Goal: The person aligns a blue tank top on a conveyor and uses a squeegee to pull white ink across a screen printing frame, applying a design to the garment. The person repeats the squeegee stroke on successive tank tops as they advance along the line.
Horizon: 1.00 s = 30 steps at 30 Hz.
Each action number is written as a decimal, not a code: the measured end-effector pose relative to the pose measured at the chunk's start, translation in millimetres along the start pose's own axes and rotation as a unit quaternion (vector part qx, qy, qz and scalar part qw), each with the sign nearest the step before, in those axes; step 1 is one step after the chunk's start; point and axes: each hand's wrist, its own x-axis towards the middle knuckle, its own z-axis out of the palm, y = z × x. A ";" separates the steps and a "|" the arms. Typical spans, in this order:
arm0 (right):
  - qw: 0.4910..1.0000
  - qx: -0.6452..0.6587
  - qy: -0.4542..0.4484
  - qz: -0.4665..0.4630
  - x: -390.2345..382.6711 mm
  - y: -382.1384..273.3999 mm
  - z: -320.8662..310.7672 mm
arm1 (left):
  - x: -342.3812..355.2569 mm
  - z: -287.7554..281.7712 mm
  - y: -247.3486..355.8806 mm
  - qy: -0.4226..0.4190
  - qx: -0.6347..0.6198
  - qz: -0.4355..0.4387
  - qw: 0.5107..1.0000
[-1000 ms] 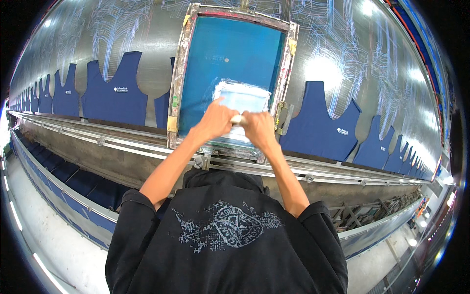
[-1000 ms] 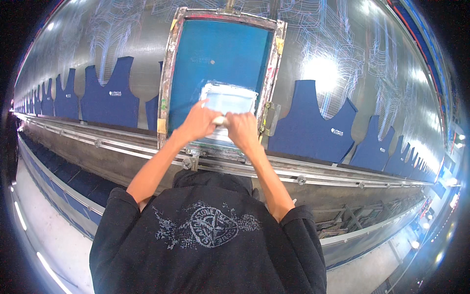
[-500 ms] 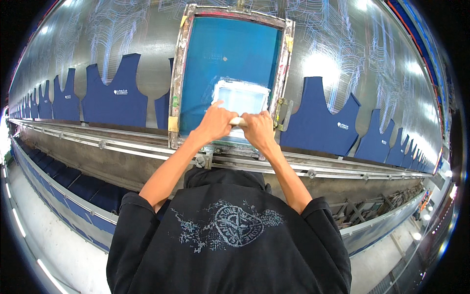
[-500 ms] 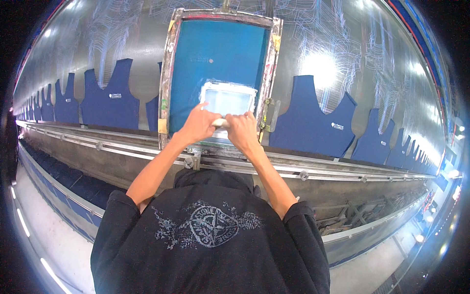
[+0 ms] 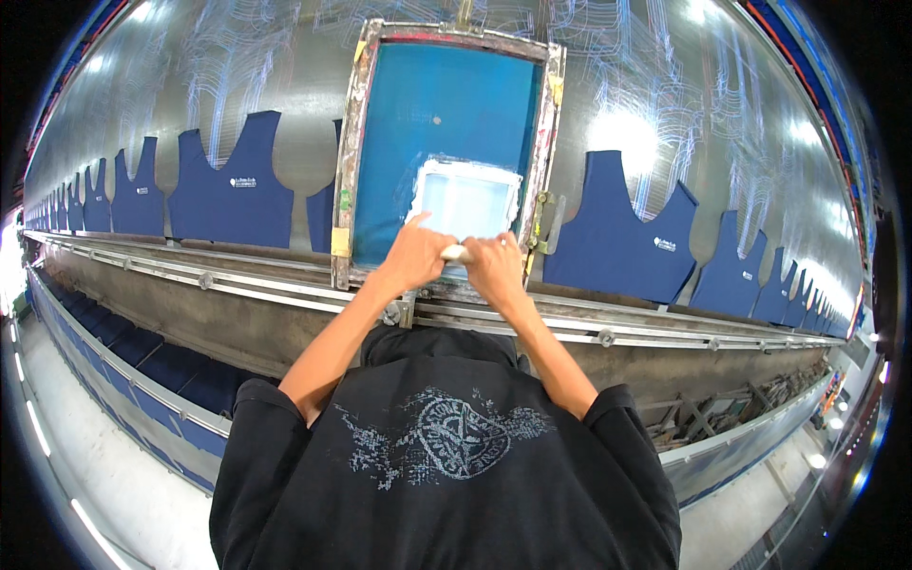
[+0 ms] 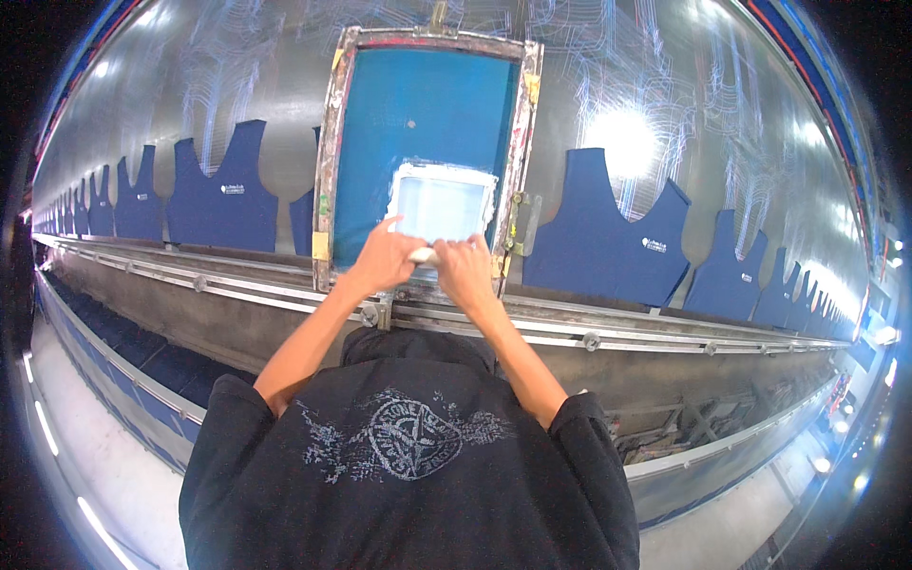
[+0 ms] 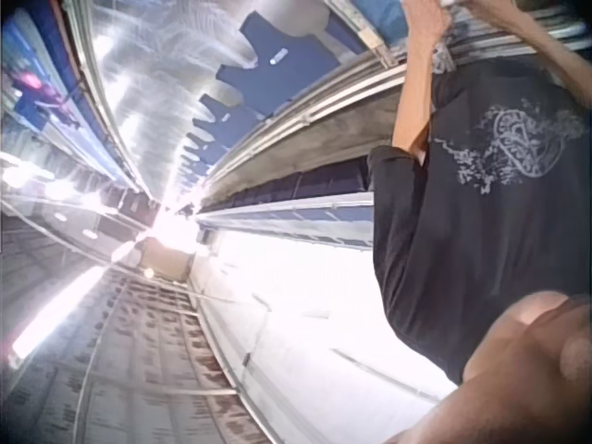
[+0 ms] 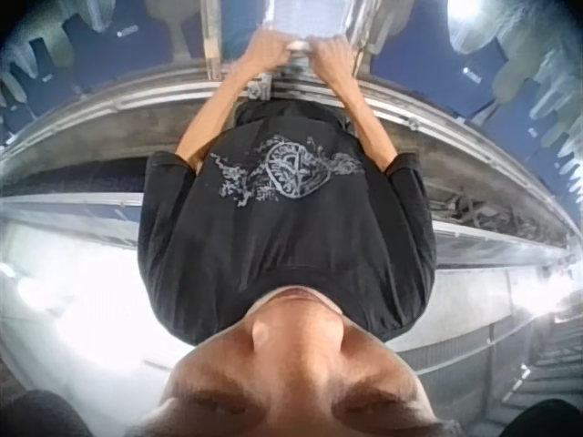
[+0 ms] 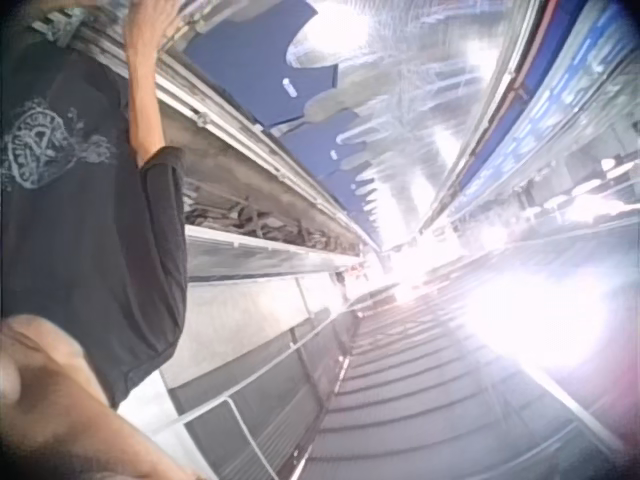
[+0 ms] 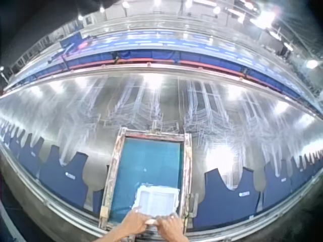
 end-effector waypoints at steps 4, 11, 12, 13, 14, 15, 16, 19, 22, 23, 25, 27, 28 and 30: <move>0.979 0.149 0.082 0.114 -2.0 -9.8 -41.7 | 17.2 -26.7 5.4 -0.090 0.001 -0.042 0.995; 0.745 0.493 0.196 0.404 9.7 109.6 -29.9 | 103.9 -65.9 -14.2 -0.007 0.122 -0.032 0.992; 0.745 0.507 0.170 0.400 12.0 116.0 -34.3 | 98.0 -63.4 -11.6 0.013 0.105 -0.032 0.994; 0.742 0.520 0.145 0.397 15.5 117.7 -39.8 | 86.7 -55.6 -11.1 0.032 0.089 -0.033 0.995; 0.740 0.533 0.119 0.393 20.2 112.8 -46.4 | 73.7 -47.5 -10.7 0.053 0.073 -0.032 0.995; 0.726 0.546 0.165 0.383 23.7 103.1 -49.6 | 55.4 -38.7 -8.9 0.088 0.042 -0.012 0.995; 0.736 0.519 0.203 0.384 27.2 97.2 -52.8 | 34.5 -29.2 -4.8 0.125 0.011 0.010 0.992; 0.768 0.423 0.341 0.340 36.6 74.5 -51.4 | -37.0 -13.2 21.0 0.180 0.014 0.050 0.982; 0.760 0.441 0.331 0.344 48.4 36.3 -61.7 | -87.6 -10.6 27.1 0.169 0.021 0.038 0.985; 0.765 0.438 0.333 0.335 57.0 28.9 -51.6 | -94.3 -17.7 16.7 0.163 0.024 0.030 0.986; 0.774 0.433 0.337 0.317 80.6 11.1 -7.4 | -108.4 -39.9 -21.7 0.151 0.032 0.014 0.988; 0.778 0.443 0.345 0.282 110.0 -17.4 50.4 | -133.9 -62.0 -69.8 0.143 0.058 -0.003 0.988; 0.781 0.446 0.347 0.266 127.1 -33.3 75.1 | -145.7 -71.8 -95.2 0.138 0.068 -0.012 0.988; 0.757 0.485 0.314 0.305 156.4 -102.4 98.9 | -175.2 -112.1 -144.6 0.122 0.073 -0.034 0.989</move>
